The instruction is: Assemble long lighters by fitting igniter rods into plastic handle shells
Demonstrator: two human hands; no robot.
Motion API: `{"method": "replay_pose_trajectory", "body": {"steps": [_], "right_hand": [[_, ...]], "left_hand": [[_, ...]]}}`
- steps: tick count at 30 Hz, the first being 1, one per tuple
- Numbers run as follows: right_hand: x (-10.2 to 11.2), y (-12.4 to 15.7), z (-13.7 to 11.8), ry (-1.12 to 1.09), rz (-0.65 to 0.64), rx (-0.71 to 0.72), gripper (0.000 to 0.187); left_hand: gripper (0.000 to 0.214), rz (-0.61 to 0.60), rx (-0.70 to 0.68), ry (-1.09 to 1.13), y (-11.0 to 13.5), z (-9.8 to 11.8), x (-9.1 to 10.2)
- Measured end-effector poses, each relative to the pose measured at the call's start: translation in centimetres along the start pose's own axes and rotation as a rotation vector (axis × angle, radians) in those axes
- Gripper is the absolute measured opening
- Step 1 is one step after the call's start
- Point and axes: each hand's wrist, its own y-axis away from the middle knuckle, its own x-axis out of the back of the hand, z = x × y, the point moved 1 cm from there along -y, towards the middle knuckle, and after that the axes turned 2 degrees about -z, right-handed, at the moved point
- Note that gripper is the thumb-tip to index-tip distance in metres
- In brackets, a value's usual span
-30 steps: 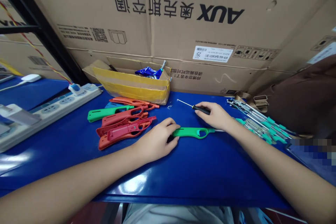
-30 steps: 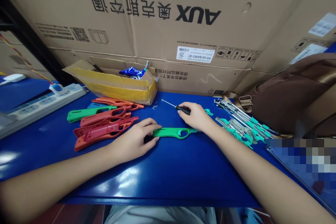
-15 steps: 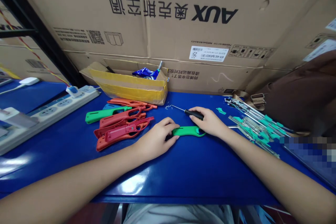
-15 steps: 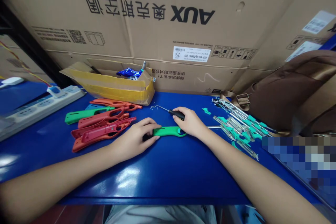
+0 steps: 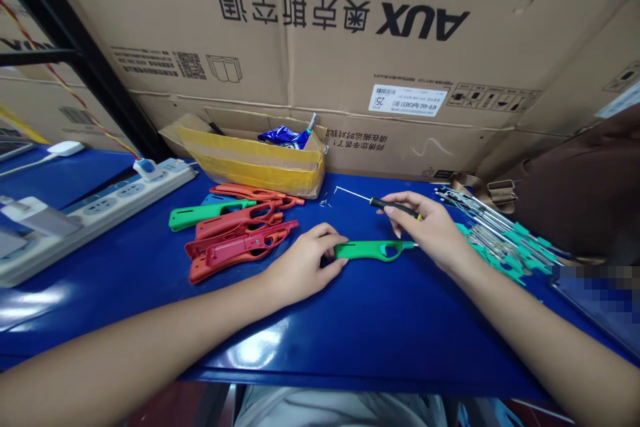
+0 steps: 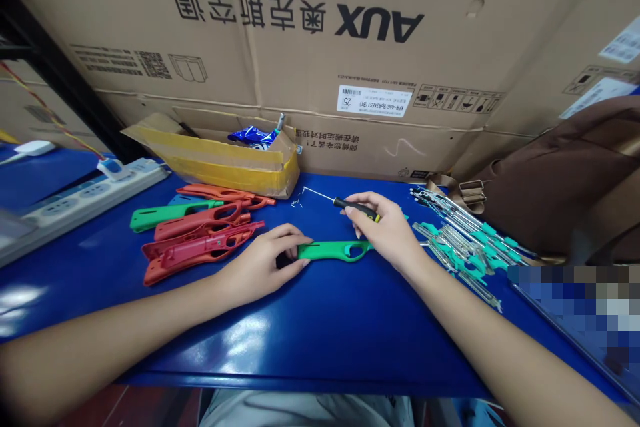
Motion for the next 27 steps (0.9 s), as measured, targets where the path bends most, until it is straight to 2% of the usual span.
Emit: {"method": "replay_pose_trajectory", "body": {"steps": [4, 9, 13, 19, 25, 27], "right_hand": [[-0.2, 0.1, -0.4, -0.082, 0.012, -0.002, 0.034], [-0.9, -1.0, 1.5, 0.061, -0.043, -0.028, 0.035], [-0.8, -1.0, 1.8, 0.081, -0.007, 0.014, 0.035], [-0.1, -0.8, 1.9, -0.02, 0.054, 0.018, 0.036], [0.6, -1.1, 2.8, 0.28, 0.022, 0.041, 0.032], [0.7, -1.0, 2.6, 0.306, 0.059, 0.066, 0.03]], "left_hand": [[0.026, 0.006, 0.005, 0.016, -0.1, 0.0, -0.1], [0.026, -0.007, 0.001, 0.019, -0.1, 0.0, -0.1], [0.027, -0.014, -0.002, 0.026, -0.1, 0.0, 0.0], [0.027, 0.006, 0.005, 0.047, -0.1, 0.0, 0.0], [0.03, -0.016, 0.003, 0.029, -0.1, 0.0, -0.1], [0.03, -0.021, 0.002, 0.026, -0.1, -0.1, -0.1]]}}
